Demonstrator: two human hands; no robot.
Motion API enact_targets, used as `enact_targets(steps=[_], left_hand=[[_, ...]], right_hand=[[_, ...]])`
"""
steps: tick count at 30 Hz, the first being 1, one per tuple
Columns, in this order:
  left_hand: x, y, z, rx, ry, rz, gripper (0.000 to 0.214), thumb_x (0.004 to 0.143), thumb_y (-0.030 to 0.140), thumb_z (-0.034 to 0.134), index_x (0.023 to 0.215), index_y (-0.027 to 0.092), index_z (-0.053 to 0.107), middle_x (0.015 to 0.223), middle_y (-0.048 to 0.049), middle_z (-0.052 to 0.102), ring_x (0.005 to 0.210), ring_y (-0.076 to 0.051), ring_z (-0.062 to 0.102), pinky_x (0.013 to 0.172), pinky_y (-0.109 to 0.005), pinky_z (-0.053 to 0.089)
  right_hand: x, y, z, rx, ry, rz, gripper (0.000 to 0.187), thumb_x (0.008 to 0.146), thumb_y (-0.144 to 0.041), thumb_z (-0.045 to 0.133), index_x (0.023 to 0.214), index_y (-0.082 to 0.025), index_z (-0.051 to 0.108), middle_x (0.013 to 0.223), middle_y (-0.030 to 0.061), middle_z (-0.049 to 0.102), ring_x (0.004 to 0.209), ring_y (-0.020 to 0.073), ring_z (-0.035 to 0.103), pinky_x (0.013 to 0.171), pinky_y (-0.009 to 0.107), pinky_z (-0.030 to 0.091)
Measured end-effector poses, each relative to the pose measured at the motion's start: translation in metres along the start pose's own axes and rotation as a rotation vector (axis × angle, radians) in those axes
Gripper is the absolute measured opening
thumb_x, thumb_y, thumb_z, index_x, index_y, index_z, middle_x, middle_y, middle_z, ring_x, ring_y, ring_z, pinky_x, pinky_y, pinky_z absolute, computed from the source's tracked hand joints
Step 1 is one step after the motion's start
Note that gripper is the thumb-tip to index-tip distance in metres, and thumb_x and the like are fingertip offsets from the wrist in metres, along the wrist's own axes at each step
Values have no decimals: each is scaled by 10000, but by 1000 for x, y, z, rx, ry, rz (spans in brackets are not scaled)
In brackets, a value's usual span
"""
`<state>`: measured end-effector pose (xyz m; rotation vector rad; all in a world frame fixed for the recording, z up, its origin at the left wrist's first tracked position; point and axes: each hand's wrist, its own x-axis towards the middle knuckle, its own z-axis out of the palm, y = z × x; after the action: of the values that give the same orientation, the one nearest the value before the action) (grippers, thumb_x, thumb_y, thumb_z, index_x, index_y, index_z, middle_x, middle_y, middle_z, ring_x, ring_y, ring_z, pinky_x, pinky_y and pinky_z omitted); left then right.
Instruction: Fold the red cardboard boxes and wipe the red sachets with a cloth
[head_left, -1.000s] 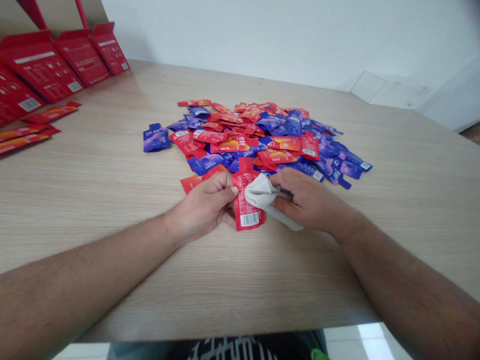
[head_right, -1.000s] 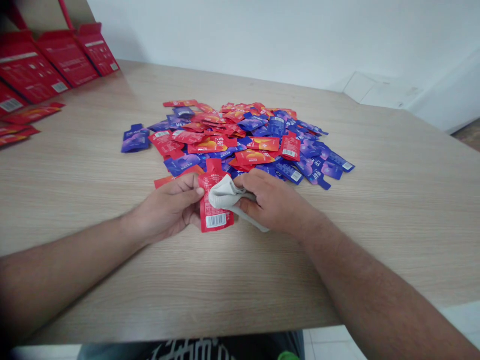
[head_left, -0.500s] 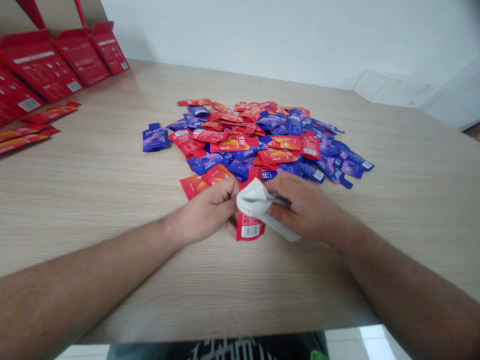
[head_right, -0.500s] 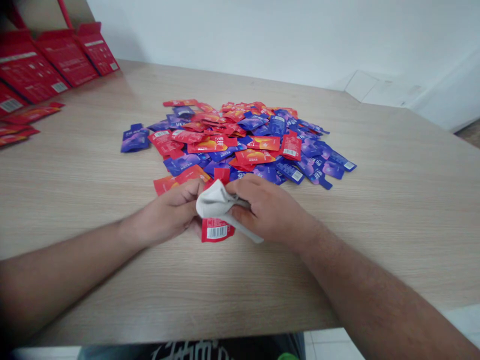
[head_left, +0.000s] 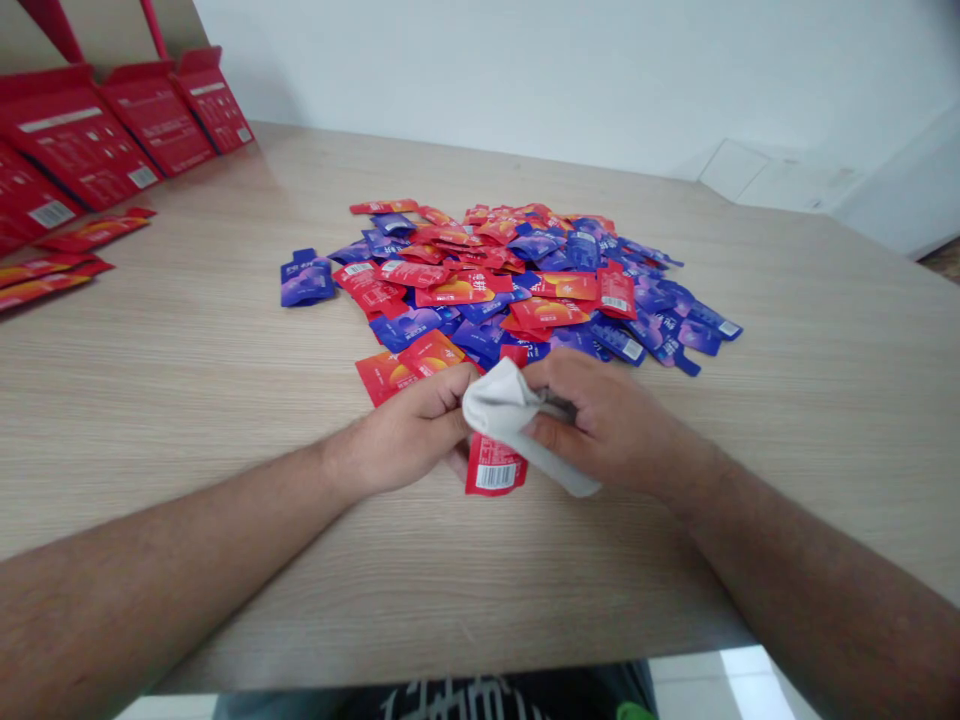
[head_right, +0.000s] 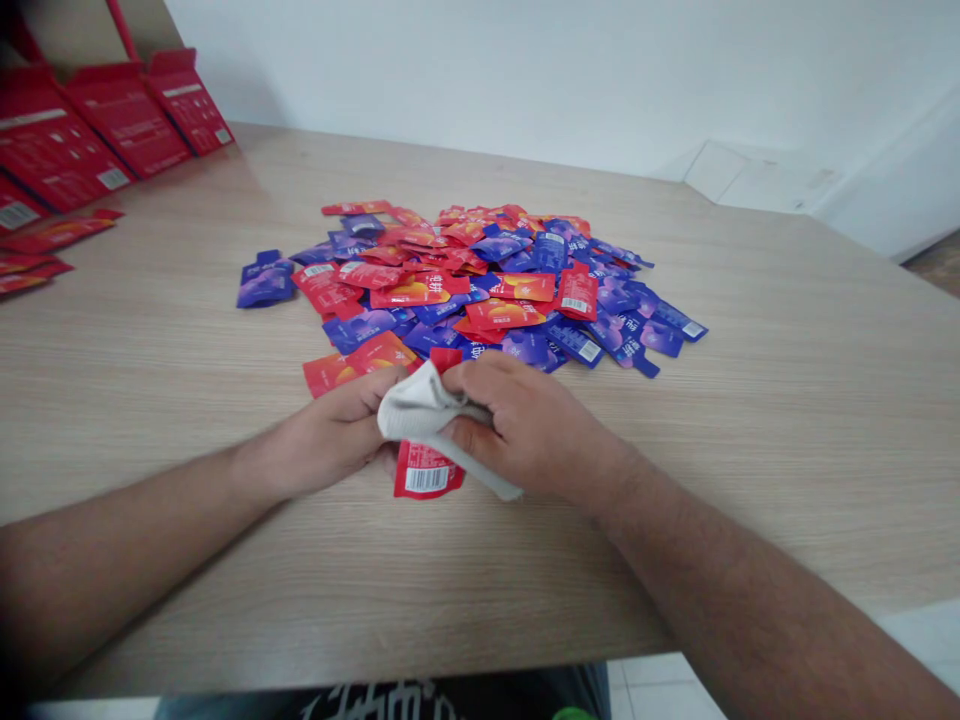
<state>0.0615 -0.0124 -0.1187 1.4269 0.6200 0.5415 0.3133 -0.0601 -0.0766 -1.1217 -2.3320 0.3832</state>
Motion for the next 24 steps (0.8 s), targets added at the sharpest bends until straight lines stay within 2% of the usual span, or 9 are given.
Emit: enact_targets(steps=[2, 3, 5, 7, 9, 12, 16, 19, 24], left_hand=[[1, -2, -2, -39, 57, 16, 312, 952, 394, 782, 891, 189, 555, 795, 20, 623, 641, -88, 586, 565, -182, 528], [2, -3, -2, -73, 79, 6, 323, 948, 404, 784, 890, 192, 548, 782, 23, 619, 628, -88, 583, 554, -182, 523], [3, -6, -3, -158, 98, -38, 334, 948, 432, 778, 926, 202, 537, 785, 17, 641, 622, -107, 619, 546, -204, 547], [3, -7, -3, -208, 84, -81, 349, 946, 453, 775, 965, 209, 525, 813, 2, 679, 641, -137, 670, 559, -244, 592], [5, -7, -3, -210, 71, -92, 357, 942, 457, 771, 977, 211, 514, 825, -5, 696, 649, -148, 689, 571, -264, 609], [8, 0, -8, -137, 86, -74, 303, 959, 422, 713, 959, 214, 493, 798, 10, 670, 625, -134, 664, 576, -255, 577], [8, 24, -37, 234, 200, 83, 226, 953, 325, 630, 859, 222, 452, 702, 48, 535, 568, -104, 519, 539, -224, 440], [-7, 49, -68, 634, 381, 174, 192, 951, 274, 578, 828, 231, 437, 700, 41, 509, 602, -127, 506, 562, -255, 409], [-56, 72, -124, 1180, 695, 100, 126, 972, 257, 513, 849, 231, 496, 781, -9, 618, 723, -185, 580, 669, -321, 436]], right_hand=[[-1, -4, 2, 21, -130, -75, 116, 1063, -288, 649, 1132, -203, 687, 1058, 60, 698, 928, 211, 668, 807, 313, 526], [-1, -3, 3, 10, -145, -83, 109, 1062, -278, 645, 1126, -202, 689, 1051, 59, 695, 921, 209, 669, 798, 310, 525], [0, 5, 2, -67, -37, -30, 144, 1057, -297, 648, 1150, -196, 692, 1047, 68, 703, 931, 228, 677, 808, 329, 531], [2, 21, -1, -177, 182, 86, 221, 1046, -341, 653, 1193, -180, 692, 1079, 101, 725, 980, 272, 690, 853, 380, 543], [3, 37, -5, -256, 328, 178, 294, 1038, -372, 636, 1236, -163, 693, 1147, 144, 738, 1039, 320, 699, 899, 438, 553], [2, 53, -6, -293, 322, 209, 333, 1035, -410, 598, 1226, -159, 705, 1143, 165, 746, 1035, 352, 712, 889, 477, 573], [-4, 65, 6, -292, 253, 189, 403, 1039, -504, 578, 1217, -167, 712, 1134, 174, 752, 1038, 379, 723, 898, 516, 600], [-8, 73, 17, -272, 209, 160, 428, 1047, -530, 560, 1250, -182, 704, 1170, 172, 751, 1057, 382, 733, 920, 528, 615], [-12, 73, 29, -284, 177, 116, 428, 1060, -519, 537, 1266, -186, 709, 1213, 164, 752, 1107, 377, 744, 966, 523, 626]])
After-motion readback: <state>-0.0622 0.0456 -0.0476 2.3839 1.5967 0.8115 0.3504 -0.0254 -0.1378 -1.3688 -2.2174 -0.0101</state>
